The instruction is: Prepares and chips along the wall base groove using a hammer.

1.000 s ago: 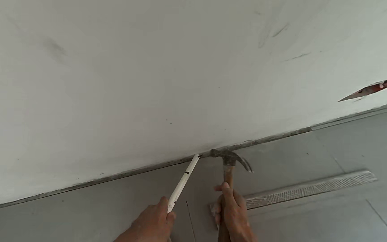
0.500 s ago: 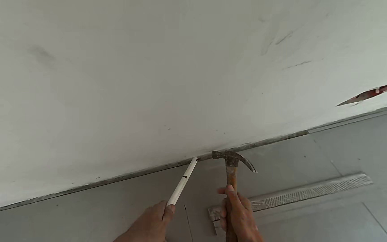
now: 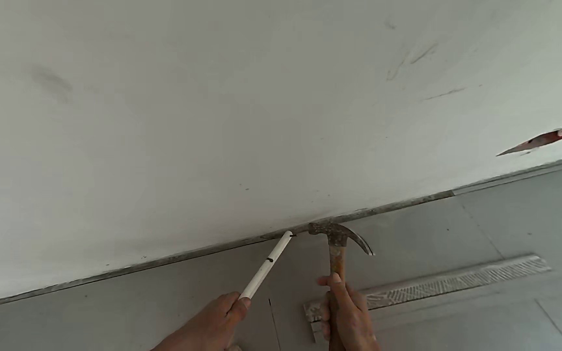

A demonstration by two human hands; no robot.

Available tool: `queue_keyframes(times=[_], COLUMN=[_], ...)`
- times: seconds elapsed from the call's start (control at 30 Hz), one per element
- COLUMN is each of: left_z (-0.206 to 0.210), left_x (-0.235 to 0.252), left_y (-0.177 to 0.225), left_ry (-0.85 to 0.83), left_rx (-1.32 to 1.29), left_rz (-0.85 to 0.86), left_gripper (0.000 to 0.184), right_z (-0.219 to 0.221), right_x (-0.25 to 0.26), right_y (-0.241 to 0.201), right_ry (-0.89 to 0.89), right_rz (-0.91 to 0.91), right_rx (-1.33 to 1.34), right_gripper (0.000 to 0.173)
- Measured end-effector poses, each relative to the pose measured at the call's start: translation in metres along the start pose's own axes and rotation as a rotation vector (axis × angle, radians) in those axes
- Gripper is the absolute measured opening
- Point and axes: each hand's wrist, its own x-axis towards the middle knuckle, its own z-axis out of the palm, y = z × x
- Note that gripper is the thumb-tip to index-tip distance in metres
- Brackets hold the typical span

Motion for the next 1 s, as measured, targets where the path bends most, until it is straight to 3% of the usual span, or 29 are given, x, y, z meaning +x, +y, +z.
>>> queue_keyframes(times=[0.23,0.4,0.53,0.67,0.77,0.9,1.0], left_z=[0.004,0.009,0.013,0.013,0.015,0.014,0.016], left_x=[-0.002,-0.008,-0.01,-0.011,-0.012,-0.012,-0.015], left_y=[0.01,0.029,0.044,0.043,0.046,0.046,0.048], left_ry=[0.025,0.028,0.032,0.047,0.054,0.059,0.065], left_rx=[-0.011,-0.053,-0.072,-0.072,-0.067,-0.078,-0.098], left_rz=[-0.033,-0.08,-0.126,-0.12,-0.132,-0.127,-0.139], left_gripper=[0.045,0.046,0.045,0.046,0.045,0.046,0.046], right_z=[0.016,0.023,0.016,0.026,0.023,0.023,0.024], right_x=[0.005,0.003,0.01,0.005,0.007,0.005,0.007], right_y=[0.018,0.017,0.0,0.004,0.001,-0.001,-0.004], right_ry=[-0.013,0.089,-0.006,0.092,0.013,0.072,0.002], right_rz=[0.068,-0.014,0.152,0.039,0.188,0.121,0.215], right_rx=[-0.001,0.08,0.04,0.125,0.089,0.141,0.102], right_gripper=[0.05,0.052,0.054,0.054,0.057,0.058,0.058])
